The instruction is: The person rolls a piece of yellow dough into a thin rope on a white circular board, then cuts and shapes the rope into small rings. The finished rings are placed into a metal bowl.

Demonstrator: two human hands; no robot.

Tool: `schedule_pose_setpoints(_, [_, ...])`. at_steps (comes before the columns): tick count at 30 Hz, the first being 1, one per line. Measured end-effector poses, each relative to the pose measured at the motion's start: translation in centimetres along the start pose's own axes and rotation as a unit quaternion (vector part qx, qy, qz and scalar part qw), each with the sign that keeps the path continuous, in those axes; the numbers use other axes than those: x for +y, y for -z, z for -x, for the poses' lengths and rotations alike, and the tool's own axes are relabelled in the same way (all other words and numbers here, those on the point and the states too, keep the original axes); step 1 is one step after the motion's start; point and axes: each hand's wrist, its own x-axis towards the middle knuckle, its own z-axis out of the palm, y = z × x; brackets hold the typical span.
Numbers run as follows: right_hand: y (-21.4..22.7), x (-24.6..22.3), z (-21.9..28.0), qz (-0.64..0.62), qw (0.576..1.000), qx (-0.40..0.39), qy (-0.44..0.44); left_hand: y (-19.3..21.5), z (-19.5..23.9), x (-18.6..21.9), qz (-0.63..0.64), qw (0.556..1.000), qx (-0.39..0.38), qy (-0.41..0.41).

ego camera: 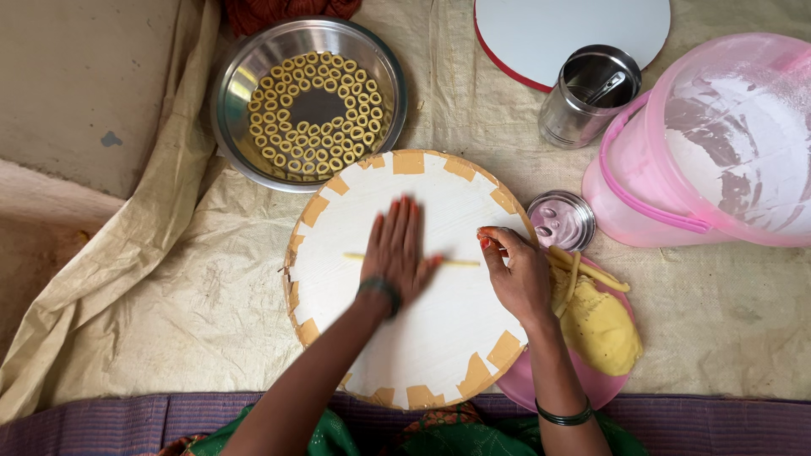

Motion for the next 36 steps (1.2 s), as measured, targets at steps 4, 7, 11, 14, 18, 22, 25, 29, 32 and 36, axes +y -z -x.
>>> schedule_pose_setpoints(4, [0.0,-0.4,0.1,-0.014,1.000,-0.001,0.020,-0.9,7.4,1.8,0.066,0.989,-0.134,-0.005])
schedule_pose_setpoints(7, [-0.1,-0.7,0.5,-0.019,0.999,-0.004,0.027,-1.0,11.5,2.5,-0.072,0.985,0.133,-0.078])
schedule_pose_setpoints(11, [-0.2,-0.7,0.6,-0.007,0.999,-0.008,0.033,-0.6,10.3,1.8,0.062,0.988,-0.137,-0.040])
schedule_pose_setpoints(14, [-0.4,-0.5,0.4,-0.002,1.000,-0.009,0.020,-0.5,5.3,1.1,0.058,0.994,-0.087,-0.023])
schedule_pose_setpoints(18, [-0.6,-0.3,0.1,-0.001,1.000,-0.005,0.020,-0.1,-2.3,-0.5,0.043,0.999,0.000,0.018])
schedule_pose_setpoints(22, [-0.5,-0.1,0.0,0.005,1.000,-0.001,0.001,0.7,-6.8,-1.9,0.024,0.996,-0.029,0.082])
schedule_pose_setpoints(25, [-0.5,0.1,0.0,0.002,1.000,0.008,0.014,1.2,-5.8,-3.2,0.021,0.996,-0.054,0.074])
schedule_pose_setpoints(29, [-0.5,-0.2,0.1,-0.003,0.999,0.001,0.032,1.1,-0.1,-3.0,0.007,0.998,-0.069,0.012])
schedule_pose_setpoints(32, [-0.7,-0.5,0.5,-0.010,1.000,-0.005,0.028,0.5,5.3,-2.1,0.018,0.992,-0.125,0.007])
schedule_pose_setpoints(36, [-0.9,-1.1,1.0,0.000,0.999,-0.007,0.042,0.2,11.7,-1.6,-0.005,0.994,-0.100,-0.039])
